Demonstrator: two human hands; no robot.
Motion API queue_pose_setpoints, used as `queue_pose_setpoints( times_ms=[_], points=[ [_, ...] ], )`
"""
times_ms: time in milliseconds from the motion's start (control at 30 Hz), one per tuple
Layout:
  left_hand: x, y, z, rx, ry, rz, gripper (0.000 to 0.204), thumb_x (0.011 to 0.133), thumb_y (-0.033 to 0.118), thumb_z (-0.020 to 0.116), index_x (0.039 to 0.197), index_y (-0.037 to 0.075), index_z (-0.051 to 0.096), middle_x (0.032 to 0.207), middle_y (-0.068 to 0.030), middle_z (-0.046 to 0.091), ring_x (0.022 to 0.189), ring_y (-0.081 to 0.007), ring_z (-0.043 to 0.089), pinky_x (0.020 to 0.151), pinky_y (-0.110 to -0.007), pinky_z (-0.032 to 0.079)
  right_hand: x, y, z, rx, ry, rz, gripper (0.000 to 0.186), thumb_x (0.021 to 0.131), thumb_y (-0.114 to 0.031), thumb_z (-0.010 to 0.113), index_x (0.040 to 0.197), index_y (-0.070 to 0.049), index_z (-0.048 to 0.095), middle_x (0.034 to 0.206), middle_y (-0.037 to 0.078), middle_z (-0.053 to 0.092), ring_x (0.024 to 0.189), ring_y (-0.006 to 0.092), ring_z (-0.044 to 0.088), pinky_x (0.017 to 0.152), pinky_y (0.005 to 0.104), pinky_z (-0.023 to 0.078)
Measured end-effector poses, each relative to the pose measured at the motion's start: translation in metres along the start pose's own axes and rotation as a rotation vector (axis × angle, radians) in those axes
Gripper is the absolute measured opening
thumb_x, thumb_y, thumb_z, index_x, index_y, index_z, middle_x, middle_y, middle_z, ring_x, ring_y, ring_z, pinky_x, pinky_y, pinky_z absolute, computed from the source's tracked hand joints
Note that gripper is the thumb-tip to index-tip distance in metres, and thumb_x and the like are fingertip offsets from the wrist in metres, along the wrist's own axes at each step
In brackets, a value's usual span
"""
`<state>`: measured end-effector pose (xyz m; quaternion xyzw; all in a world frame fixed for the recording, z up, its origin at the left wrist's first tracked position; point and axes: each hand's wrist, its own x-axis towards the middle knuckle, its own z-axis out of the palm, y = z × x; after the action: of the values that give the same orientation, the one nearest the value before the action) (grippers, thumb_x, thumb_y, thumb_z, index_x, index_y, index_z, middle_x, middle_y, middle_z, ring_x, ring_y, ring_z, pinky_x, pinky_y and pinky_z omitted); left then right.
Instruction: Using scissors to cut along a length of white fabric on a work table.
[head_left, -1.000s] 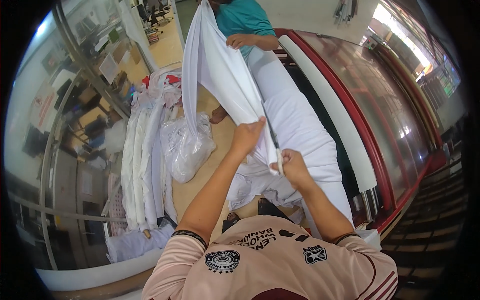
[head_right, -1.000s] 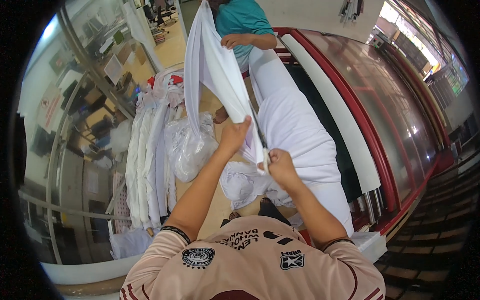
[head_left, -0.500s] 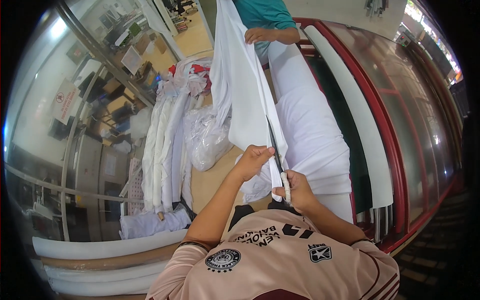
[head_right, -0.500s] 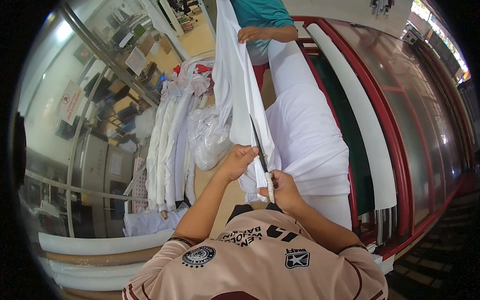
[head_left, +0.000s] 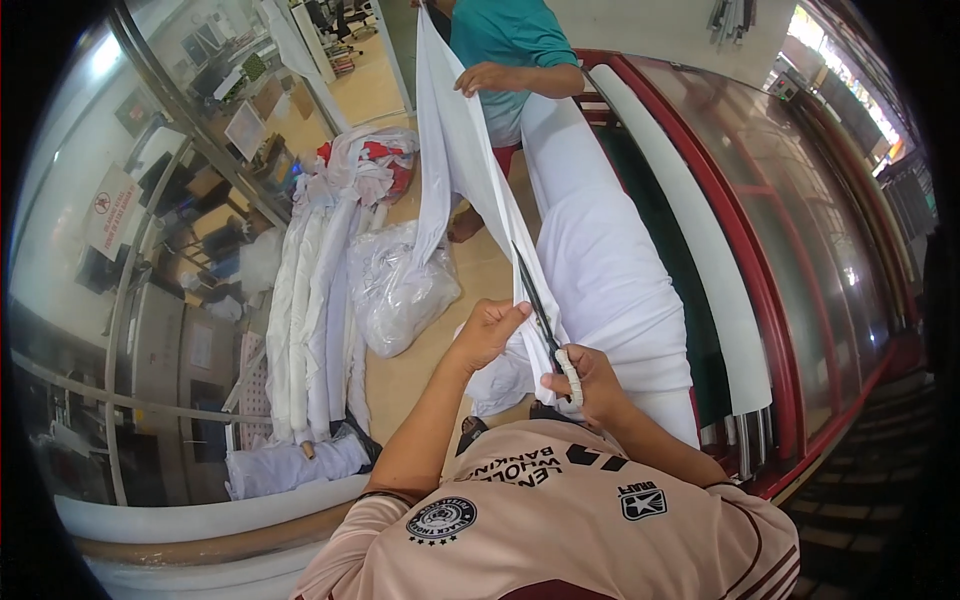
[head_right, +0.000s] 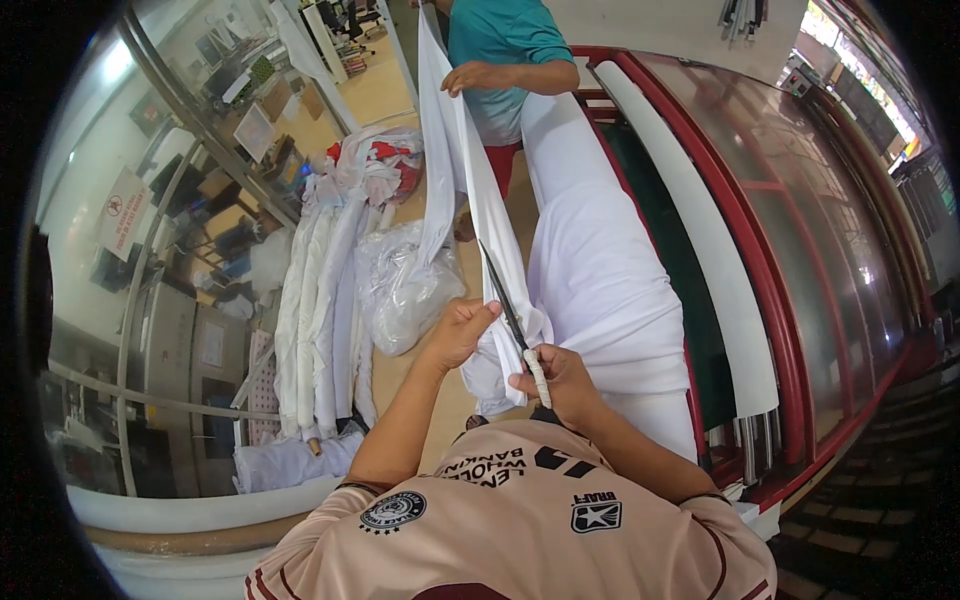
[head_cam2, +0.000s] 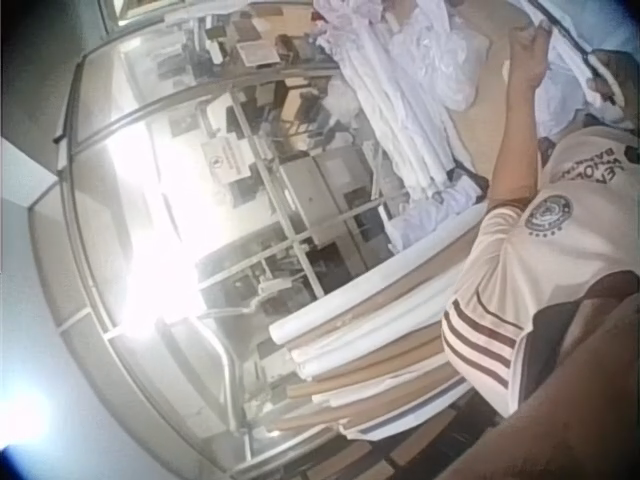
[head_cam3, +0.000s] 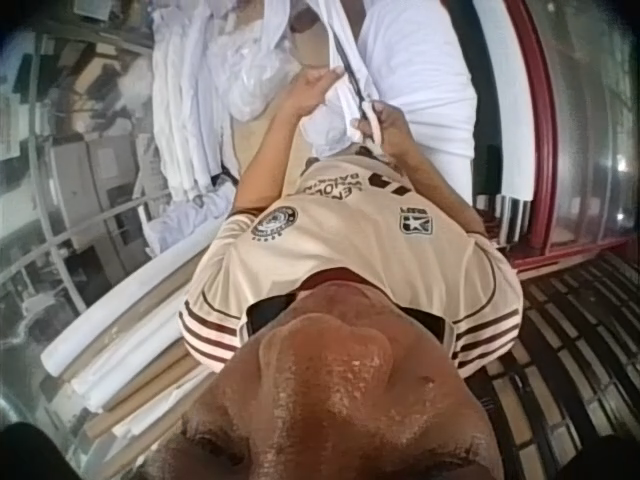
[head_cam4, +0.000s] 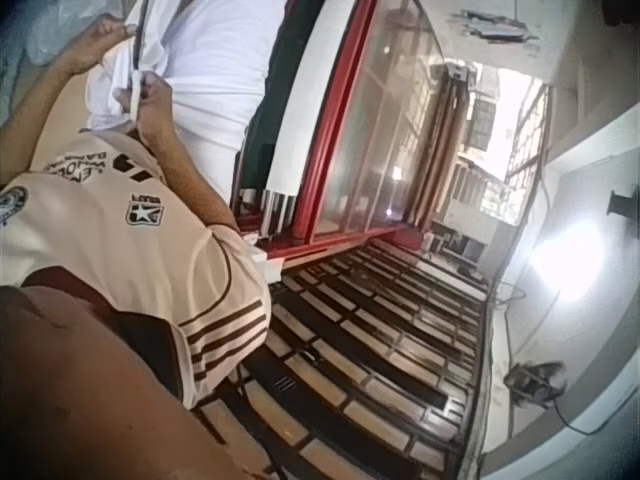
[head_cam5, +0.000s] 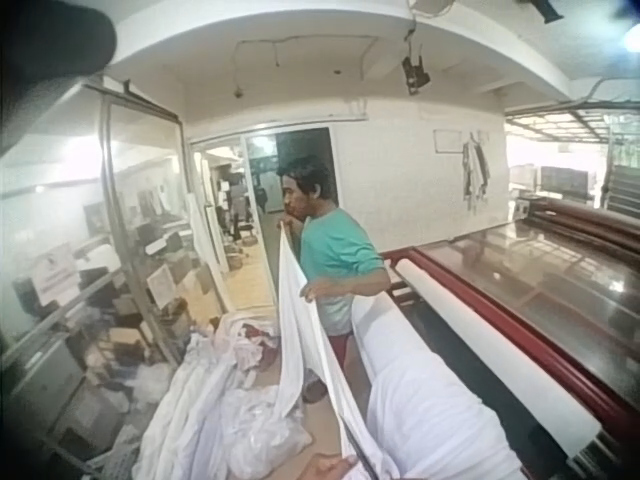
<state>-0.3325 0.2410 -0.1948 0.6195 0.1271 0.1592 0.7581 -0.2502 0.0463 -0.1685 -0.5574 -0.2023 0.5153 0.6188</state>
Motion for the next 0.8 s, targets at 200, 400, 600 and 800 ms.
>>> queue_pose_setpoints(
  times_ms=[200, 400, 600, 800],
  points=[
    [-0.003, 0.006, -0.015, 0.624, 0.039, 0.089, 0.039, 0.095, 0.021, 0.056, 0.063, -0.001, 0.059, 0.047, -0.0081, 0.049, 0.045, -0.0136, 0.046, 0.046, -0.035, 0.036, 0.006, -0.021, -0.016, -0.131, 0.027, 0.077, 0.025, 0.091, -0.027, 0.063, 0.089, -0.002, 0.061, 0.083, 0.008, 0.066, 0.071, 0.0144, 0.065, 0.063, 0.0268, 0.056],
    [-0.001, 0.001, -0.018, 1.007, 0.15, 0.372, 0.031, 0.089, 0.018, 0.058, 0.067, -0.004, 0.059, 0.064, -0.0211, 0.061, 0.052, -0.0389, 0.055, 0.055, -0.046, 0.045, 0.015, -0.042, -0.002, -0.299, 0.036, 0.153, 0.024, 0.091, -0.027, 0.063, 0.087, -0.003, 0.062, 0.077, 0.009, 0.065, 0.066, 0.0169, 0.065, 0.056, 0.0284, 0.055],
    [-0.015, -0.015, -0.018, 1.168, 0.122, 0.388, 0.023, 0.088, 0.014, 0.057, 0.071, -0.002, 0.058, 0.067, -0.0215, 0.061, 0.059, -0.0382, 0.06, 0.058, -0.046, 0.049, 0.032, -0.05, 0.02, -0.324, 0.086, 0.16, 0.03, 0.089, -0.031, 0.062, 0.085, -0.002, 0.062, 0.065, 0.004, 0.057, 0.052, 0.0132, 0.054, 0.044, 0.0284, 0.049],
    [-0.037, -0.019, -0.023, 1.074, 0.233, 0.383, 0.022, 0.087, 0.013, 0.056, 0.071, -0.001, 0.057, 0.066, -0.0214, 0.061, 0.059, -0.0367, 0.061, 0.055, -0.044, 0.049, 0.058, -0.071, 0.023, -0.399, 0.065, 0.21, 0.06, 0.085, -0.063, 0.057, 0.079, -0.004, 0.058, 0.065, 0.004, 0.054, 0.053, 0.0139, 0.053, 0.045, 0.0287, 0.048]
  ],
)
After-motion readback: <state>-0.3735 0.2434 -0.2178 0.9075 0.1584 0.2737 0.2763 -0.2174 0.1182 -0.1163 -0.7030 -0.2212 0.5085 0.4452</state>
